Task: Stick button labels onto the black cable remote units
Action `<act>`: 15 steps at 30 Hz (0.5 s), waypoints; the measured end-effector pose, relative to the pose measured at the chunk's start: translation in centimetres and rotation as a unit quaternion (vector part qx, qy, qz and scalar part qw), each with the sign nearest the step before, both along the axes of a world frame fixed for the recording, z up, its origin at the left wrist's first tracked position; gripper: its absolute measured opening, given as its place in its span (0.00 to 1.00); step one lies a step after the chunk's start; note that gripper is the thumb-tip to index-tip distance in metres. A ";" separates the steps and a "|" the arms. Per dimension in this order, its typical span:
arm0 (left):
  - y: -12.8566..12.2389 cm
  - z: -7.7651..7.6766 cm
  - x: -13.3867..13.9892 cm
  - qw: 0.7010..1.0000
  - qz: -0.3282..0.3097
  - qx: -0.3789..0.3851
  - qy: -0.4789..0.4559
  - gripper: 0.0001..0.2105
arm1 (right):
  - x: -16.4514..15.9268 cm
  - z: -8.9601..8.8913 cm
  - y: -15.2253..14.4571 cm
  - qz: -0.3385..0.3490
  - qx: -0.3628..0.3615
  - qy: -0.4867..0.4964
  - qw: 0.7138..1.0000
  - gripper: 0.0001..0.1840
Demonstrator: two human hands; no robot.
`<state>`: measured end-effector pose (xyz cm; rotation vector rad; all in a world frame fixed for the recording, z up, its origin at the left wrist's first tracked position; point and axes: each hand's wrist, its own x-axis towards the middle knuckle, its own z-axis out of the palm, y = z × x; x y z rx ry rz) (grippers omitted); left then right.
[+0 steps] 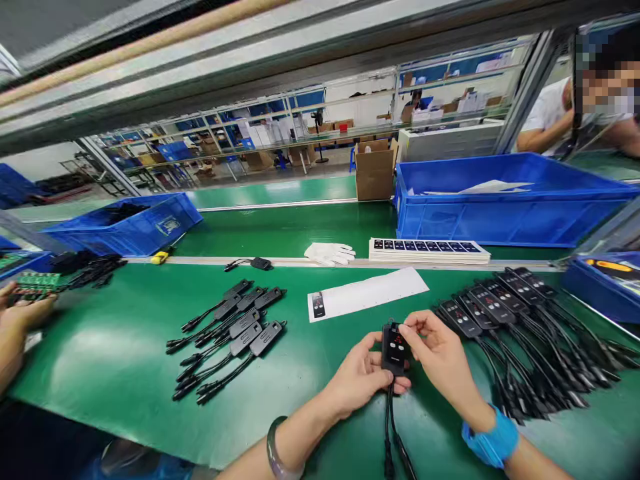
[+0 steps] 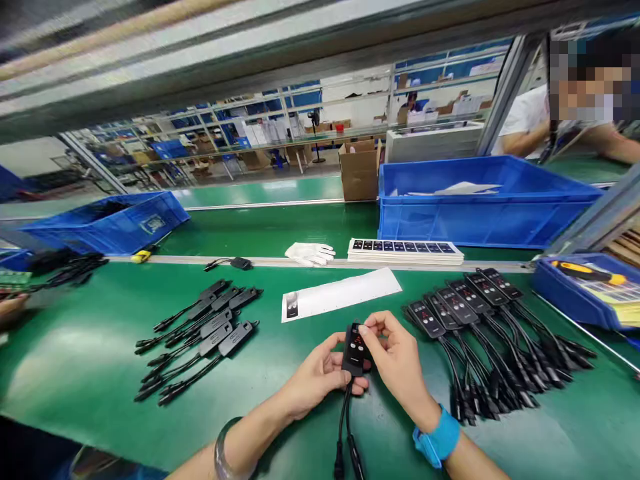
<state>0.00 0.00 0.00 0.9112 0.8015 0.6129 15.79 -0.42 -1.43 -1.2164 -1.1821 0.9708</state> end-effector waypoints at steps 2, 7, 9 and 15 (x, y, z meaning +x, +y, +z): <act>-0.2 0.0 -0.1 1.000 -0.008 -0.007 -0.007 0.27 | -0.2 0.2 0.1 0.002 -0.004 -0.012 1.000 0.13; -0.3 0.2 -0.2 1.000 -0.011 -0.014 -0.022 0.29 | -0.4 0.7 0.0 0.016 -0.017 0.007 1.000 0.13; -0.3 0.3 -0.2 1.000 -0.013 -0.012 -0.026 0.28 | -0.3 0.9 -0.1 0.023 -0.023 0.020 0.999 0.13; -0.2 0.3 -0.4 1.000 -0.015 -0.005 -0.026 0.27 | -0.3 1.0 -0.3 0.035 -0.033 0.029 0.998 0.13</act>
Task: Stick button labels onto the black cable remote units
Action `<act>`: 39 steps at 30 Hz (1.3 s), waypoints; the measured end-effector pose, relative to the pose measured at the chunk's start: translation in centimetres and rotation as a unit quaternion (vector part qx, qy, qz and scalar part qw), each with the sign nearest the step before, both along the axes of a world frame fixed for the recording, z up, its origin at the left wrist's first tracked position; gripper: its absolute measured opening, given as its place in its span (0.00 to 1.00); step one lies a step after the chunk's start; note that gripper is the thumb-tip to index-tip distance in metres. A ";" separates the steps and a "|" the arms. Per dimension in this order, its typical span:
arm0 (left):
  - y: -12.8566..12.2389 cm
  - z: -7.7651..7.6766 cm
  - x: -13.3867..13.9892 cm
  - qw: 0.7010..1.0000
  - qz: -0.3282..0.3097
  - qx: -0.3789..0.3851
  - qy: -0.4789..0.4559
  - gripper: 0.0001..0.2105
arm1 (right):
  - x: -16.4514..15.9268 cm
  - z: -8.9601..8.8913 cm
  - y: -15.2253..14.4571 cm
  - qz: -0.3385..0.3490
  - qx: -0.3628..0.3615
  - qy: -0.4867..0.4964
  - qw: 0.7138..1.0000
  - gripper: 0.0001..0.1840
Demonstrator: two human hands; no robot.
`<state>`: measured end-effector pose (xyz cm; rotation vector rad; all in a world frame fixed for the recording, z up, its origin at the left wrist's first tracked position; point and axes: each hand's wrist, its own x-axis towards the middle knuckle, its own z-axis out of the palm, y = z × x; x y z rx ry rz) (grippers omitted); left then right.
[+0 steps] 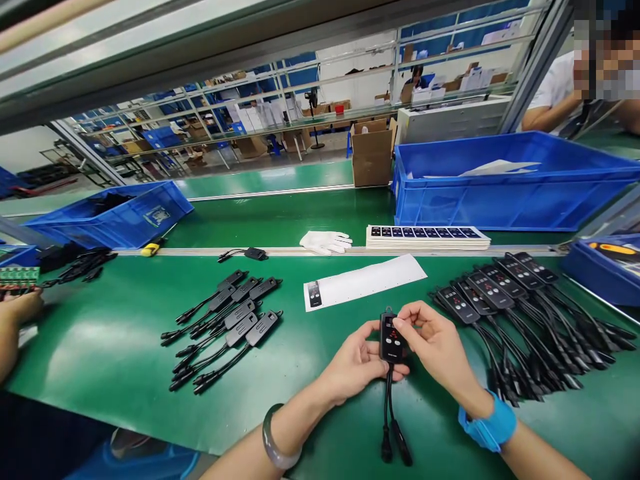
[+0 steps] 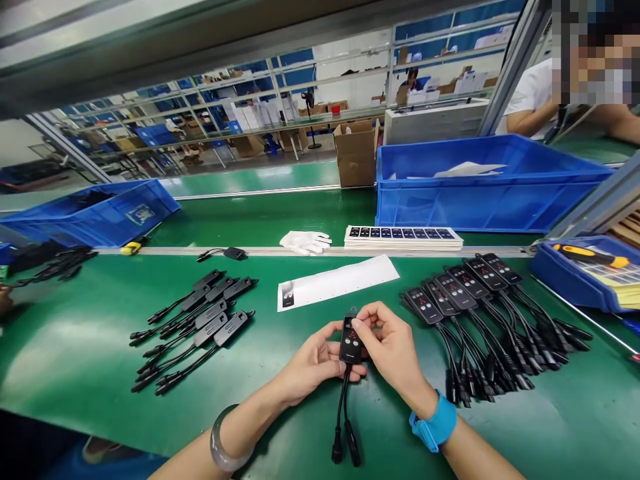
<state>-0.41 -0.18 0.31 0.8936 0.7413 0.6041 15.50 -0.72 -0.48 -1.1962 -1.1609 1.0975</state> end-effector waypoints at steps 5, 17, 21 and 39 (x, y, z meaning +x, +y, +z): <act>0.0 0.0 0.0 1.000 -0.003 0.002 -0.002 0.28 | -0.1 -0.1 0.0 -0.001 -0.003 0.002 1.000 0.13; -0.1 -0.5 0.0 0.998 -0.014 0.054 0.023 0.26 | -0.1 -0.2 0.1 -0.027 0.020 -0.045 0.998 0.11; -0.1 -0.5 0.0 0.998 -0.017 0.058 0.025 0.27 | -0.1 -0.2 0.1 -0.027 0.006 -0.048 0.998 0.12; 0.2 -0.4 -0.2 0.999 -0.009 0.031 -0.017 0.22 | 0.5 -1.6 0.7 -0.044 -0.013 -0.136 0.990 0.19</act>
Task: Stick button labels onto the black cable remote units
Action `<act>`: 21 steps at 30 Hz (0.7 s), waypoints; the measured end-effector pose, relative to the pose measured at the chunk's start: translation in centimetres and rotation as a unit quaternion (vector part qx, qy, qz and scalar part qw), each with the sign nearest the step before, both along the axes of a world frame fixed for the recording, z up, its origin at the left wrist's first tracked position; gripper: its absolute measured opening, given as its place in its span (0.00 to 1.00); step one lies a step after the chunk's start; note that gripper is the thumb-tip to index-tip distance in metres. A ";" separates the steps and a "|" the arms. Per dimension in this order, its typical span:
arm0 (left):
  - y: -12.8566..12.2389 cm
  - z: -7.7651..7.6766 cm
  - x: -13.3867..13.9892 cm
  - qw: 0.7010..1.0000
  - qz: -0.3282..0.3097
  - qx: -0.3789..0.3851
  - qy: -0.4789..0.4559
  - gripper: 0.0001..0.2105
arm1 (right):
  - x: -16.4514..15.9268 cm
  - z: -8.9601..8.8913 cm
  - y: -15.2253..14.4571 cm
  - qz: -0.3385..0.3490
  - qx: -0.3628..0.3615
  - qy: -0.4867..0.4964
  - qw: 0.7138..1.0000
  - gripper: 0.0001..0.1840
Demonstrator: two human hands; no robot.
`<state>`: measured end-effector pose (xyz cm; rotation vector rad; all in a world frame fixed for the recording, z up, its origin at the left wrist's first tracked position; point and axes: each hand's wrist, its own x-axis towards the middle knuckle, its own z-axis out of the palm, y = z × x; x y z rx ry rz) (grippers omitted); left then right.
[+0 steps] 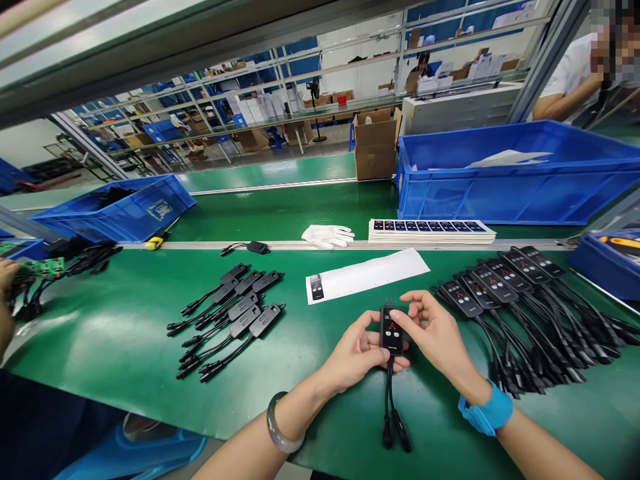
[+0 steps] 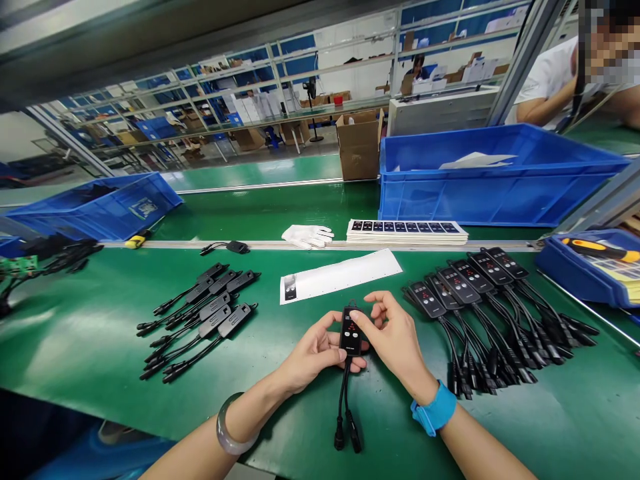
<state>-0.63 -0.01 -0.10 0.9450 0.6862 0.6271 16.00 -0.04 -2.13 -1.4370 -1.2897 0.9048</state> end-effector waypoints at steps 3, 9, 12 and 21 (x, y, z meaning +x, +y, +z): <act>0.3 0.2 -0.2 0.999 0.022 -0.022 -0.010 0.18 | -0.2 -0.5 0.1 0.080 -0.024 0.023 0.996 0.21; 1.0 0.3 -0.4 0.998 0.063 -0.025 -0.001 0.16 | -1.1 -0.5 -0.7 0.198 -0.030 0.014 0.980 0.38; 1.0 0.2 -0.3 0.997 0.075 -0.019 0.007 0.16 | -1.2 -0.3 -0.9 0.220 -0.037 0.032 0.974 0.44; 0.6 -0.7 0.5 0.993 0.070 0.055 0.073 0.22 | -1.5 -0.5 -0.6 0.157 0.023 -0.048 0.986 0.25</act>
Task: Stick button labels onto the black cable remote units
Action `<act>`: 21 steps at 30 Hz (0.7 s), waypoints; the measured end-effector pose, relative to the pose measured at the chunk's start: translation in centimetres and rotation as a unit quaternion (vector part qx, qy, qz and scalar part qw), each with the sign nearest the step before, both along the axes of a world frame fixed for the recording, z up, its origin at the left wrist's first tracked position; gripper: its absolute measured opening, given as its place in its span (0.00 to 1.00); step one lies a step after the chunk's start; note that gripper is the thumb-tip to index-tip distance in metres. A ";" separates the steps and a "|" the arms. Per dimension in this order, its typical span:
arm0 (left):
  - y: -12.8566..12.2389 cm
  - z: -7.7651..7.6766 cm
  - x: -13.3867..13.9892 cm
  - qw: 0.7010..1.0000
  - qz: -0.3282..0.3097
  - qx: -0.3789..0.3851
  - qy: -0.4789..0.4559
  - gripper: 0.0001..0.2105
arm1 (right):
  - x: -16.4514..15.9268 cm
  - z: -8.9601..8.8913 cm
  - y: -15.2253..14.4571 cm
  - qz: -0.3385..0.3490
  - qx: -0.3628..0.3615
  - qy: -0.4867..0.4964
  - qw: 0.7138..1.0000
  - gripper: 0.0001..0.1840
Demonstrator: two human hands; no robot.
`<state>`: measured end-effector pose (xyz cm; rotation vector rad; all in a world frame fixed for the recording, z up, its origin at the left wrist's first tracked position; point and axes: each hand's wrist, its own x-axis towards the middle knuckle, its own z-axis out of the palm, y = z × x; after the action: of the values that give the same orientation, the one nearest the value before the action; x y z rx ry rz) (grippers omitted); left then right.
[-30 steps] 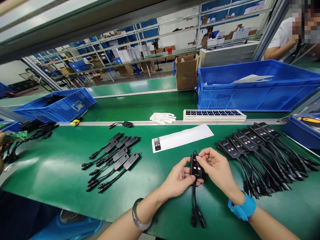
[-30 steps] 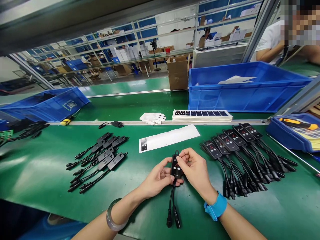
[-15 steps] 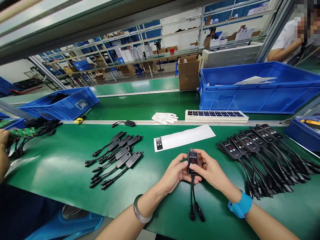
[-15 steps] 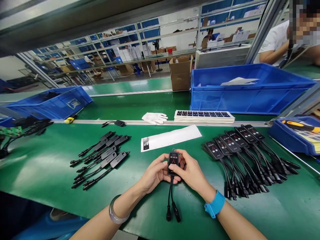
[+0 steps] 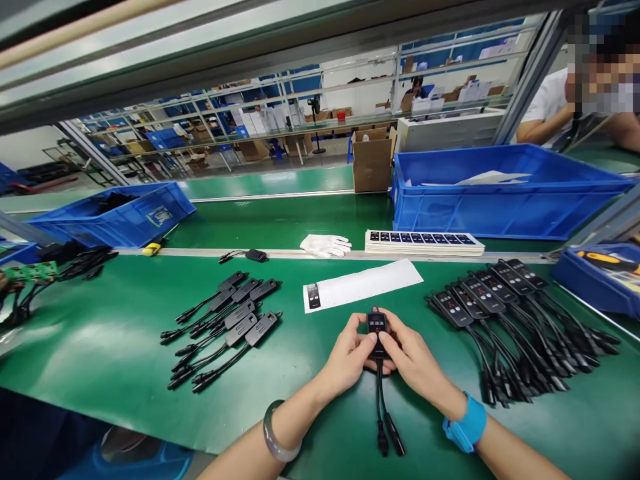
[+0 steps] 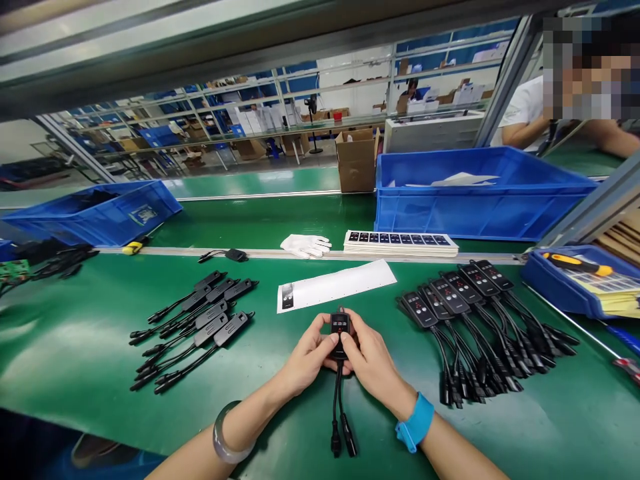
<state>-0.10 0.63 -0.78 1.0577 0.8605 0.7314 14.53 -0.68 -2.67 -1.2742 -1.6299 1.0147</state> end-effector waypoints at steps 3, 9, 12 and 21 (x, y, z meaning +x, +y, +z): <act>0.2 -0.1 0.2 0.999 0.030 -0.012 -0.034 0.23 | -0.2 0.0 -0.1 -0.023 0.029 -0.046 0.998 0.28; 1.0 0.1 -0.4 0.997 -0.019 0.057 -0.054 0.27 | 1.5 0.8 0.4 -0.053 0.163 -0.199 0.965 0.26; 1.5 0.3 -1.3 0.952 -0.028 0.266 0.147 0.24 | 4.2 1.6 0.9 -0.141 0.188 -0.319 0.918 0.24; 3.0 -1.0 -2.0 0.851 -0.022 0.378 0.363 0.36 | 9.0 2.0 2.5 -0.233 0.174 -0.635 0.716 0.21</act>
<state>-2.06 3.61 -1.75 2.1453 1.2115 0.6347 23.49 1.86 -0.64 -2.1073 -2.0336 -0.7241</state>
